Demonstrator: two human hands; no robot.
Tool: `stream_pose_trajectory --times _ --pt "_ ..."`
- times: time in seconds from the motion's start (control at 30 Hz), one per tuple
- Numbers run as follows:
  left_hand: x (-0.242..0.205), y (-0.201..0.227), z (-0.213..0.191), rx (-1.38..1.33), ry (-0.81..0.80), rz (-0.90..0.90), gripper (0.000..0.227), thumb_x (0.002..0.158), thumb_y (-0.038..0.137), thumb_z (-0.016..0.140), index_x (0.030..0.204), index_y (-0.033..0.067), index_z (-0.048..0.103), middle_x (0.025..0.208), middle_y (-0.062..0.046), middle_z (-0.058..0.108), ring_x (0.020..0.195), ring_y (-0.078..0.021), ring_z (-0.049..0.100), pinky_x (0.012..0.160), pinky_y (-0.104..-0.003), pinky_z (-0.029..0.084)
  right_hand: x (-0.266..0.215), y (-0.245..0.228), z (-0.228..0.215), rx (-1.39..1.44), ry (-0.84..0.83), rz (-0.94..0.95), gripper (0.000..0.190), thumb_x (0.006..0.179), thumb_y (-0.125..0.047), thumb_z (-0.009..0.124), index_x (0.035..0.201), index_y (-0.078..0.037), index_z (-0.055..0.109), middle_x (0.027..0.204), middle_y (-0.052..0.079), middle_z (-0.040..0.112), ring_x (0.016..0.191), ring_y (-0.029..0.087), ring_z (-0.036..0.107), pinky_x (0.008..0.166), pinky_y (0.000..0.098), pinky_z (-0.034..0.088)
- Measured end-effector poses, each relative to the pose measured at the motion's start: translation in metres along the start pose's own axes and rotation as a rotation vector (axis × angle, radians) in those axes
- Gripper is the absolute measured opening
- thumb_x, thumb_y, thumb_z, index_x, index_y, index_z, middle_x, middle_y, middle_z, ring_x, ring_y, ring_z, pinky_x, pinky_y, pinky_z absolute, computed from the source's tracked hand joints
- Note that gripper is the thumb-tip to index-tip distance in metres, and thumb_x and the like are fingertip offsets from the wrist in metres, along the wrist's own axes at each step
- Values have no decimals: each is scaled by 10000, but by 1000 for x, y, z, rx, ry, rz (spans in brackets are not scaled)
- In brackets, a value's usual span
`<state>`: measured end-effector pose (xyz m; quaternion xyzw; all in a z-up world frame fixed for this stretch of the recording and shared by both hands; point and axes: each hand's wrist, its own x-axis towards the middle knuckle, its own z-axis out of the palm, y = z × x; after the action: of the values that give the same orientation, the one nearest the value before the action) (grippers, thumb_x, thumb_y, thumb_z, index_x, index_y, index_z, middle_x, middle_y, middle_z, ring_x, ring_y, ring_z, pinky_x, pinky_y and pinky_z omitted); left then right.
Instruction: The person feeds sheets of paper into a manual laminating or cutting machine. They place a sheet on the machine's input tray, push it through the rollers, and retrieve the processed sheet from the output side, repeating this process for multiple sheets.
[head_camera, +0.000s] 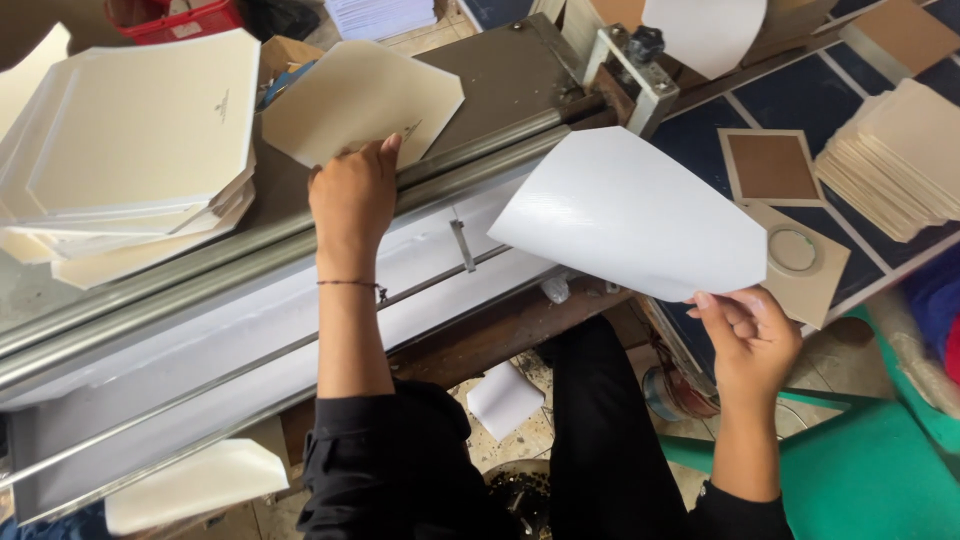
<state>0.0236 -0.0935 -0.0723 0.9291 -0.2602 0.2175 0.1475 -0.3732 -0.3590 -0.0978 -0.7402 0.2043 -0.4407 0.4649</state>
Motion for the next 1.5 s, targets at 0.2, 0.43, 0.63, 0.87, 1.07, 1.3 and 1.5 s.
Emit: stream_pose_trajectory --times 0.2,0.43,0.63,0.87,1.07,1.3,1.5 --pt "-2 -4 10 41 123 26 596 1211 496 434 841 174 773 711 -89 717 609 -376 683 730 -564 566 -11 3 -10 28 39 34 153 1116 48 757 1229 107 672 1087 235 733 947 268 742 898 352 686" --pt "-1 5 2 -107 -14 -46 655 1186 523 392 819 110 743 767 -148 731 674 -428 697 917 -662 533 -13 19 -32 66 88 -64 169 1170 98 776 1197 107 610 1090 267 692 966 330 743 859 390 691" --pt "-1 4 18 -23 51 -42 674 1176 550 400 713 143 674 682 -88 690 560 -365 652 868 -603 573 -20 14 -30 71 136 -20 182 1178 32 808 1260 68 650 1145 228 715 995 302 746 882 355 690" --pt "-1 5 15 -81 29 -67 665 1173 550 397 675 166 612 636 -57 639 544 -361 592 825 -560 545 -23 12 -29 53 119 -15 179 1187 30 812 1241 70 645 1151 227 710 989 314 741 892 363 692" --pt "0 6 14 -93 8 -70 664 1167 555 387 697 162 642 669 -69 665 591 -360 626 853 -571 534 -24 20 -32 51 115 -41 191 1180 57 815 1265 109 652 1144 243 708 950 312 724 898 386 693" --pt "0 8 15 -58 5 -58 648 1165 550 411 709 171 674 674 -80 688 684 -354 681 854 -585 539 -24 17 -33 35 71 -63 176 1190 84 788 1250 105 624 1131 250 691 1004 328 736 934 409 707" --pt "-1 8 18 -35 39 -46 659 1165 554 437 672 172 647 631 -68 668 676 -341 680 834 -593 553 -24 4 -29 22 76 -62 170 1183 90 792 1233 100 630 1135 243 695 1000 321 738 945 407 711"
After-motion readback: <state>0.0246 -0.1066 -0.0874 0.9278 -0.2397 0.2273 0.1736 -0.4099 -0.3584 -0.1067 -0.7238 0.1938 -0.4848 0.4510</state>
